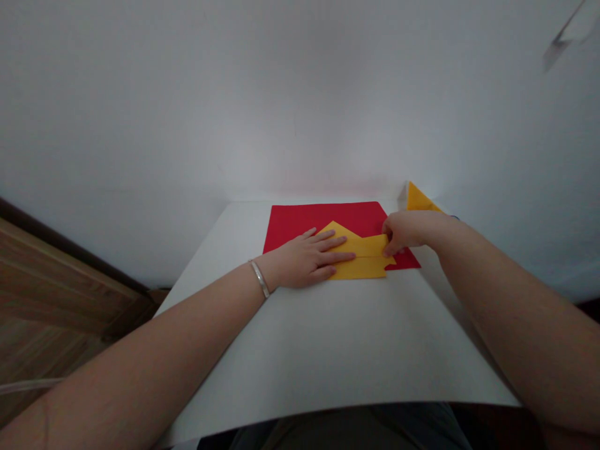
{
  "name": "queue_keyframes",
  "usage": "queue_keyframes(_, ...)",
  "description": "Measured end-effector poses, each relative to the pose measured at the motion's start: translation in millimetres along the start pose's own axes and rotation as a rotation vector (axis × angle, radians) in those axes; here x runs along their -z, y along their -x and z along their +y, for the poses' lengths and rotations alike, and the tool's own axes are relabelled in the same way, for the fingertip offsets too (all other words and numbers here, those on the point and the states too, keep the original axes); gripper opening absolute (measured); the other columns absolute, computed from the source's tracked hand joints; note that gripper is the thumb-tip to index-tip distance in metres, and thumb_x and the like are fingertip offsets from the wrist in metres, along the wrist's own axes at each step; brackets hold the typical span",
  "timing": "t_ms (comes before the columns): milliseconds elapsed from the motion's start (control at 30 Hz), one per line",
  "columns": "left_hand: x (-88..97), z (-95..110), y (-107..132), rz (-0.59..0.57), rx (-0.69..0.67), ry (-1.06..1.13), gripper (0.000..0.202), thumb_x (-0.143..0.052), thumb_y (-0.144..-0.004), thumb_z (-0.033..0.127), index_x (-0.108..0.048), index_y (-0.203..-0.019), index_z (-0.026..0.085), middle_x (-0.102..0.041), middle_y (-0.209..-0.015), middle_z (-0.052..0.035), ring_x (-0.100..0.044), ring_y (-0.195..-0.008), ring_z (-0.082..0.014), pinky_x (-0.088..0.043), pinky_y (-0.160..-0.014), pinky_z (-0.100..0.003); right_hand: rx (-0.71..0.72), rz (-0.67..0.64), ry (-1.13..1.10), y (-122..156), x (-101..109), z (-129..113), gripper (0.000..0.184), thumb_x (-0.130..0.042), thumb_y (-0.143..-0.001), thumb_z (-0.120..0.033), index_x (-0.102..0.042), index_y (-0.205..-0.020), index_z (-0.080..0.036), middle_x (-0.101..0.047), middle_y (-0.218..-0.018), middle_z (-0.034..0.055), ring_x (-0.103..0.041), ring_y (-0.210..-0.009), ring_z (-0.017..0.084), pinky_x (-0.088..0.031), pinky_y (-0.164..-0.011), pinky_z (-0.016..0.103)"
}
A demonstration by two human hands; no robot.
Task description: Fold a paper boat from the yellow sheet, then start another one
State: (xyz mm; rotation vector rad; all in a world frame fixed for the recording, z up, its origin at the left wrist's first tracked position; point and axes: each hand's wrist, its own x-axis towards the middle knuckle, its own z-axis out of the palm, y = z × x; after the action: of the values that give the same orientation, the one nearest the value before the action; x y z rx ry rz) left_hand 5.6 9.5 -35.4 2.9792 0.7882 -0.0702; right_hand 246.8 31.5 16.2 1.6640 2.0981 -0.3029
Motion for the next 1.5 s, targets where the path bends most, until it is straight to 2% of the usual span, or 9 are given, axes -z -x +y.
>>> queue_keyframes(233,-1.8,-1.1,0.4,0.006,-0.006,-0.006,0.048,-0.029,-0.098,0.038,-0.026,-0.145,0.036,-0.02,-0.155,-0.0034,-0.013,-0.143,-0.0273,-0.014,-0.113,-0.052,-0.017,-0.059,-0.046,2.0,-2.2,8.4,0.013,-0.064,-0.07,-0.026,-0.064,-0.058,-0.021,-0.068,-0.065,0.0024,-0.063,-0.063,0.018,-0.042,-0.057,0.028)
queue_keyframes(433,-2.4,-1.6,0.8,0.02,-0.011,-0.007,0.048,-0.031,-0.097,0.039,-0.028,-0.145,0.035,-0.021,-0.155,-0.0032,-0.015,-0.143,-0.0272,-0.014,-0.113,-0.052,-0.008,0.018,-0.057,0.5,-4.7,9.4,0.008,-0.068,-0.066,-0.024,-0.063,-0.071,-0.021,-0.066,-0.066,0.0012,-0.061,-0.065,0.018,-0.039,-0.055,0.027)
queue_keyframes(633,-2.0,-1.4,0.4,0.018,-0.013,0.0,0.047,-0.031,-0.097,0.038,-0.028,-0.145,0.036,-0.021,-0.155,-0.0031,-0.015,-0.143,-0.0277,-0.014,-0.113,-0.053,-0.002,0.095,-0.005,2.6,-2.6,8.8,0.022,-0.07,-0.064,-0.037,-0.062,-0.078,-0.022,-0.067,-0.075,0.003,-0.061,-0.071,0.021,-0.037,-0.054,0.028)
queue_keyframes(767,1.0,1.3,0.9,0.007,-0.005,-0.012,0.047,-0.03,-0.098,0.039,-0.027,-0.145,0.036,-0.021,-0.155,-0.0029,-0.013,-0.143,-0.0277,-0.013,-0.113,-0.053,0.085,0.124,-0.108,2.2,-5.8,-3.5,0.023,-0.071,-0.063,-0.037,-0.064,-0.08,-0.023,-0.069,-0.083,0.0031,-0.062,-0.073,0.02,-0.039,-0.055,0.027)
queue_keyframes(967,4.0,4.2,-1.9,-0.01,0.013,0.001,0.048,-0.033,-0.097,0.038,-0.028,-0.145,0.034,-0.018,-0.155,-0.0022,-0.011,-0.144,-0.0259,-0.011,-0.113,-0.053,0.157,0.098,-0.276,-5.9,-16.9,-19.0,0.03,-0.064,-0.069,-0.052,-0.061,-0.076,-0.022,-0.066,-0.067,0.0012,-0.057,-0.056,0.015,-0.037,-0.047,0.026)
queue_keyframes(1233,2.6,-8.4,-0.3,0.021,-0.003,0.186,0.039,-0.034,-0.098,0.036,-0.048,-0.134,0.033,-0.03,-0.152,-0.0022,-0.012,-0.143,-0.0257,-0.014,-0.113,-0.052,0.175,0.09,-0.329,-11.6,-25.0,-10.8,0.032,-0.063,-0.071,-0.052,-0.058,-0.07,-0.021,-0.063,-0.061,0.0004,-0.054,-0.049,0.012,-0.033,-0.044,0.024)
queue_keyframes(1333,8.2,-16.4,5.6,-0.029,0.023,0.246,0.037,-0.036,-0.097,0.036,-0.055,-0.128,0.03,-0.035,-0.149,-0.0035,-0.021,-0.142,-0.0213,-0.017,-0.114,-0.042,0.195,0.08,-0.317,-15.4,-28.7,-6.3,0.031,-0.062,-0.072,-0.052,-0.059,-0.069,-0.021,-0.063,-0.061,0.0007,-0.052,-0.048,0.012,-0.033,-0.045,0.025)
queue_keyframes(1433,16.1,-22.1,10.7,-0.074,0.082,0.254,0.031,-0.041,-0.096,0.036,-0.064,-0.115,0.033,-0.043,-0.144,0.0003,-0.03,-0.138,-0.0199,-0.009,-0.115,-0.045,0.153,0.102,-0.278,-14.9,-29.4,-9.6,0.04,-0.058,-0.072,-0.061,-0.062,-0.072,-0.021,-0.065,-0.066,0.0036,-0.056,-0.054,0.015,-0.036,-0.048,0.027)
queue_keyframes(1500,18.8,-23.7,11.5,-0.067,0.094,0.258,0.028,-0.045,-0.094,0.037,-0.068,-0.108,0.034,-0.047,-0.142,0.0024,-0.035,-0.135,-0.0201,-0.011,-0.114,-0.044,0.071,0.169,-0.22,-11.7,-28.6,-17.3,0.053,-0.053,-0.069,-0.071,-0.064,-0.077,-0.02,-0.067,-0.072,0.0073,-0.06,-0.061,0.02,-0.039,-0.051,0.03)
